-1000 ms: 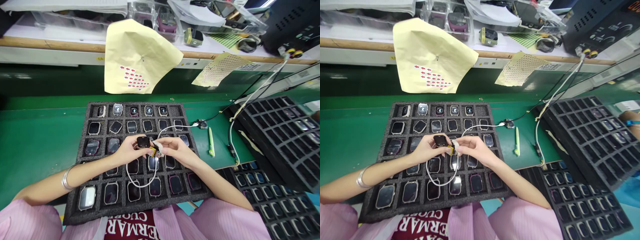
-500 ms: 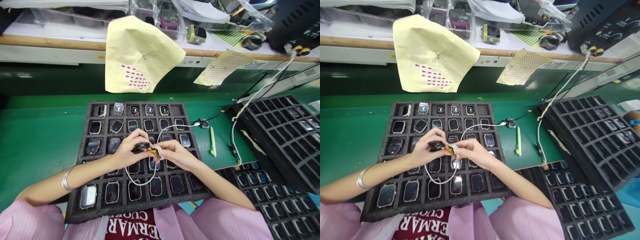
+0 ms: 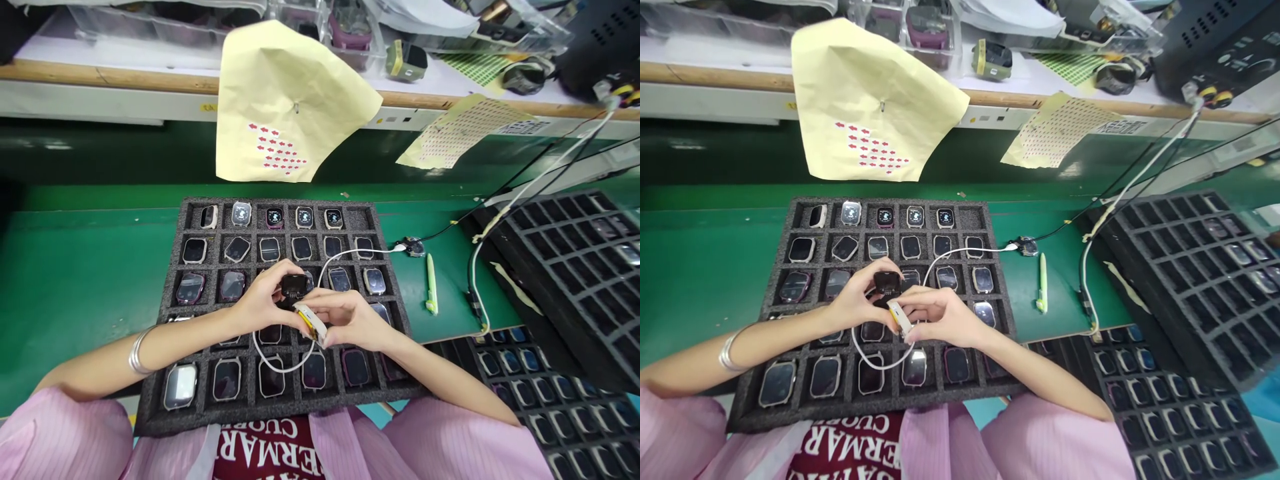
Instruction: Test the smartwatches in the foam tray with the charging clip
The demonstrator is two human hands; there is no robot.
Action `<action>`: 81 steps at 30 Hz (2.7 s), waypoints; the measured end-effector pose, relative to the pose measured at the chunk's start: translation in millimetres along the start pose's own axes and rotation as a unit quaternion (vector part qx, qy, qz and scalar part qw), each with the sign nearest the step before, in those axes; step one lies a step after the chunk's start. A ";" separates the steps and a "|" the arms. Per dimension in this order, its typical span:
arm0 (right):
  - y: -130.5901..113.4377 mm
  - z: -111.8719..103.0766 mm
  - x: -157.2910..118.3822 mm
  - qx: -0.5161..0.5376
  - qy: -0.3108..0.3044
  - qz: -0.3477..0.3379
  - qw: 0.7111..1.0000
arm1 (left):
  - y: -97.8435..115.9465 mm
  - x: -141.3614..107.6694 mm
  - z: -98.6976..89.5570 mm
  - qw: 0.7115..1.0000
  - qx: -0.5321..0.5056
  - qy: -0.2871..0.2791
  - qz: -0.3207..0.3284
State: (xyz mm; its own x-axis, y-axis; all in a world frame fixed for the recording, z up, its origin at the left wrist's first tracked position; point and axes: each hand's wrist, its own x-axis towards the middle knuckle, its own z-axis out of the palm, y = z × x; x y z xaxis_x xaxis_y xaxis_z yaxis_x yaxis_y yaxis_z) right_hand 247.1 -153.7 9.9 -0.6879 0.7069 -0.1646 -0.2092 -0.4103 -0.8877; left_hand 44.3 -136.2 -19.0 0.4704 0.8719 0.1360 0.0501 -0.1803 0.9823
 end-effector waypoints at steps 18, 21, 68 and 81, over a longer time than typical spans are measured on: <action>1.1 -20.8 13.3 0.105 0.194 0.016 0.975 | 8.5 9.5 -1.4 0.953 -0.162 -0.009 -0.255; -4.9 -24.6 14.4 -0.132 0.196 -0.071 0.969 | 6.1 9.6 1.2 0.944 -0.202 -0.034 -0.257; -9.3 -14.7 42.2 -0.195 0.013 -0.162 0.967 | 0.6 3.1 -25.7 0.923 -0.271 -0.214 -0.169; -9.3 6.2 48.5 -0.474 0.015 -0.174 0.863 | -4.1 -8.0 -35.4 0.974 -0.158 -0.075 -0.146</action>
State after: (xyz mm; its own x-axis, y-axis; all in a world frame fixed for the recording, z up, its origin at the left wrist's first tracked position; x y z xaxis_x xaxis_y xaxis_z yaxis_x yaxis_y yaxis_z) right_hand 211.4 -119.1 12.8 -0.6760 0.7134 0.1844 0.2727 0.4747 -0.8368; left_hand 9.2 -126.4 -19.6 0.6016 0.7843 -0.1515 -0.0614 0.2345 0.9702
